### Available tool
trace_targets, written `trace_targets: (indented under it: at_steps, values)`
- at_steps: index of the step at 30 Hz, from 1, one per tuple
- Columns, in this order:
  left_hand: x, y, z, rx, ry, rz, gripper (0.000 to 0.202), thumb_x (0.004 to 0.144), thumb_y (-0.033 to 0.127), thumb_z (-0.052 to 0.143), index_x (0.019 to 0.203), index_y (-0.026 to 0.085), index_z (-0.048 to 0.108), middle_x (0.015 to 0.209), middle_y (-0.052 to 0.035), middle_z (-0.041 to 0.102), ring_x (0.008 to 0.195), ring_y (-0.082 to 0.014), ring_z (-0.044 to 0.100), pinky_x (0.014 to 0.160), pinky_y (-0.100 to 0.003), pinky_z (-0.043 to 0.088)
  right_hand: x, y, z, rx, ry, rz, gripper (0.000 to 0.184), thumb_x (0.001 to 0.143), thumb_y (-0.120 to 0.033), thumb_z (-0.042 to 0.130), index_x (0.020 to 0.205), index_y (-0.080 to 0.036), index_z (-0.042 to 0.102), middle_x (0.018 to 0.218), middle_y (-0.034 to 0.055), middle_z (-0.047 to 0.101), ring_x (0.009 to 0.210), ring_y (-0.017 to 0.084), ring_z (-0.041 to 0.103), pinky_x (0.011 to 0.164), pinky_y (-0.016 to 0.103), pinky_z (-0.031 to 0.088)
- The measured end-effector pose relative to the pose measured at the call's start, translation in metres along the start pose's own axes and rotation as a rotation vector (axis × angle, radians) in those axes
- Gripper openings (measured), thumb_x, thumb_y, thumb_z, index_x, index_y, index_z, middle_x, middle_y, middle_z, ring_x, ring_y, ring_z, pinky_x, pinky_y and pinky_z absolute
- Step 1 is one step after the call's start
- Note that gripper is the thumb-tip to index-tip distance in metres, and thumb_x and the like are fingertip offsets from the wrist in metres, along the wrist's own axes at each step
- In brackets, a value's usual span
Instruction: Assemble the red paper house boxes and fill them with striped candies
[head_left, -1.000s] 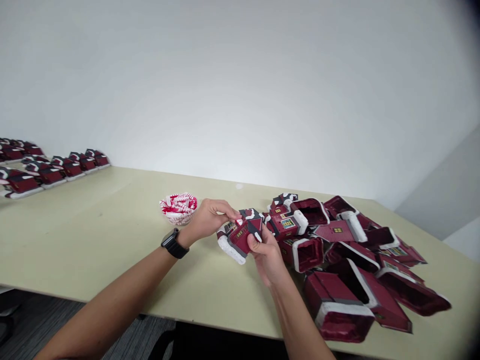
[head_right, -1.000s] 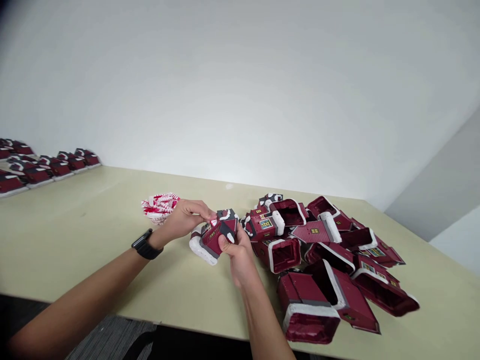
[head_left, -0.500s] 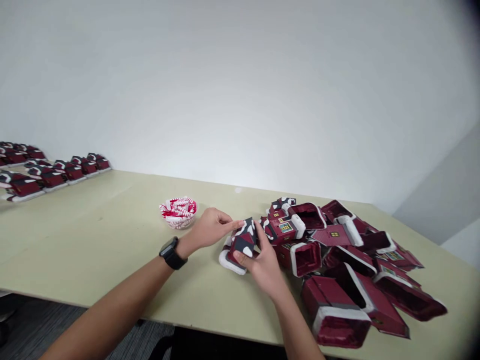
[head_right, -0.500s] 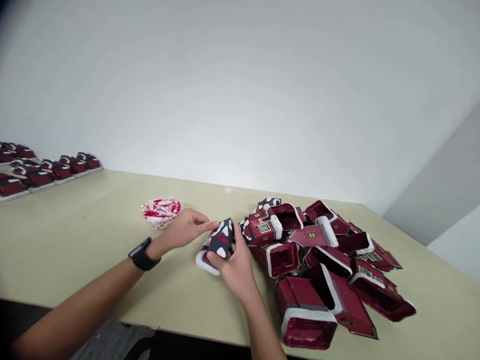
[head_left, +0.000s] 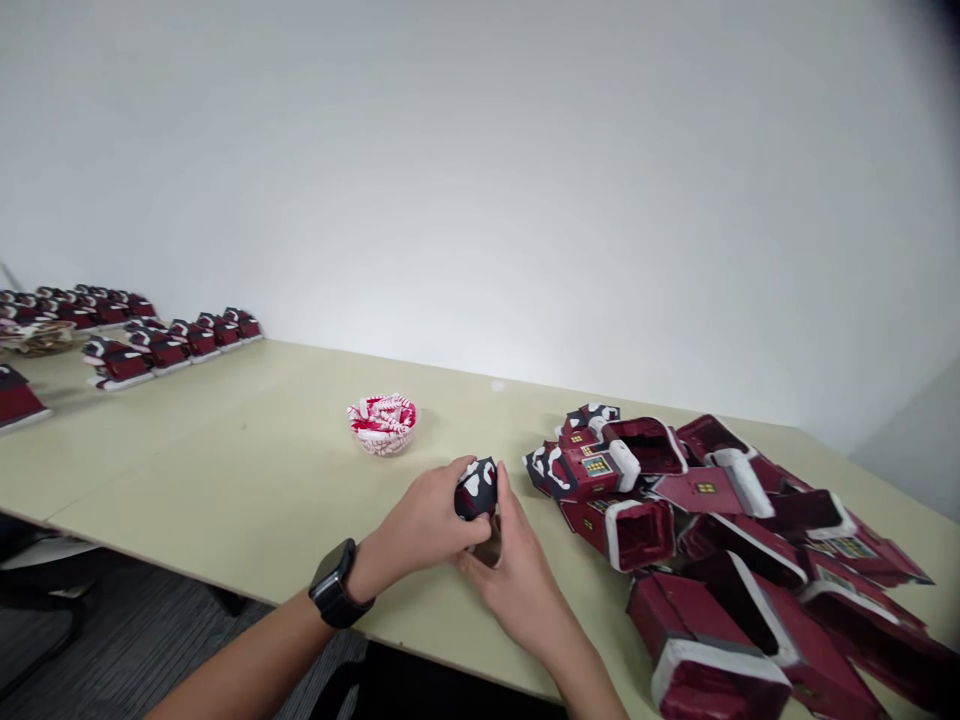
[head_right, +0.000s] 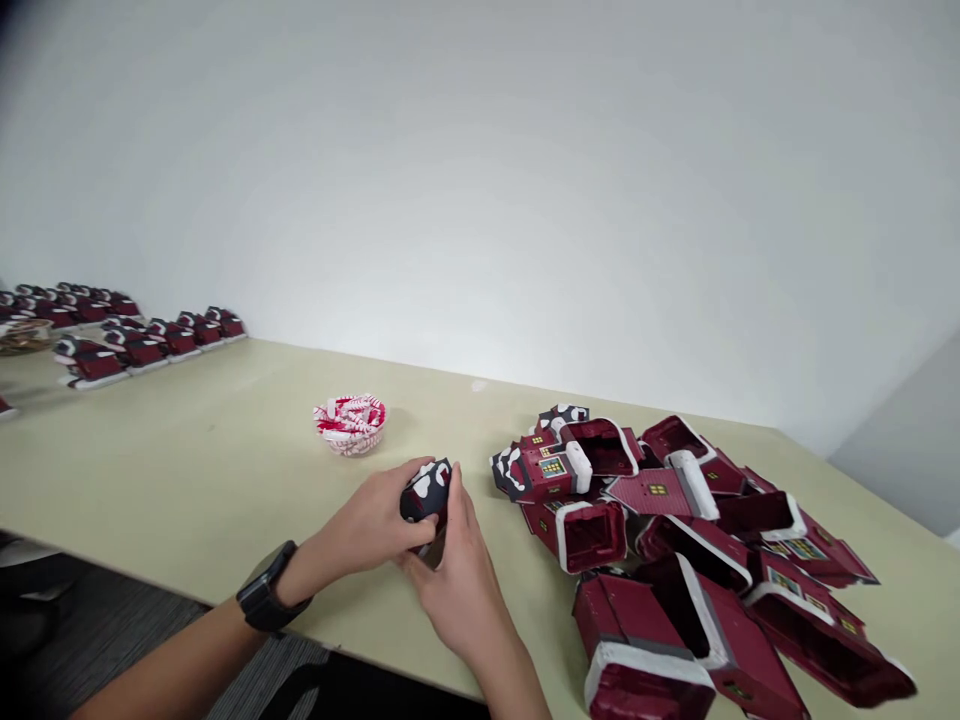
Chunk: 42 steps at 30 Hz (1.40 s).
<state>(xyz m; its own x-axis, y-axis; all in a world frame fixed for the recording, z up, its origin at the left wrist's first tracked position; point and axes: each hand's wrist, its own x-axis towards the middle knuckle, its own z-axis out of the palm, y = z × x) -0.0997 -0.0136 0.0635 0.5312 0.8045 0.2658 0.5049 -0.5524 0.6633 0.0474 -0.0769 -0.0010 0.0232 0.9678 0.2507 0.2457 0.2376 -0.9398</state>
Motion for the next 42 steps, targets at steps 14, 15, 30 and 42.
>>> trace_targets:
  at_steps: [14,15,30,42]
  values:
    - [-0.009,-0.008,0.019,0.041,0.148,-0.023,0.034,0.085,0.029,0.066,0.115,0.016,0.056,0.114,-0.0096,0.060,0.108,-0.0271,0.058,0.094,-0.041,0.048,-0.023,0.033,-0.005,-0.353,0.134,-0.088,0.083,0.100,-0.046,0.057,0.168,-0.027,0.013,0.167,0.0116,0.034,0.154,0.028,0.035,0.122,0.052,0.037]
    - [-0.009,-0.009,0.019,0.037,0.143,-0.021,0.036,0.083,0.028,0.067,0.115,0.016,0.056,0.114,-0.0095,0.059,0.108,-0.0270,0.058,0.094,-0.040,0.048,-0.024,0.035,-0.005,-0.365,0.148,-0.095,0.081,0.100,-0.048,0.056,0.167,-0.026,0.015,0.166,0.0125,0.036,0.153,0.030,0.037,0.121,0.053,0.038]
    - [-0.005,-0.015,0.033,0.049,0.206,-0.032,0.044,0.078,0.033,0.070,0.116,0.016,0.057,0.118,-0.0110,0.059,0.107,-0.0267,0.058,0.093,-0.039,0.050,-0.019,0.071,-0.016,-0.620,0.120,-0.306,0.078,0.102,-0.045,0.055,0.167,-0.021,0.019,0.161,0.0152,0.044,0.144,0.033,0.051,0.109,0.048,0.055]
    - [-0.005,-0.010,0.031,0.144,0.187,-0.076,0.045,0.079,0.036,0.068,0.117,0.014,0.057,0.119,-0.0124,0.060,0.106,-0.0274,0.059,0.095,-0.042,0.053,-0.013,0.071,-0.018,-0.752,0.132,-0.431,0.073,0.104,-0.043,0.051,0.166,-0.019,0.022,0.153,0.0178,0.054,0.133,0.034,0.061,0.099,0.046,0.062]
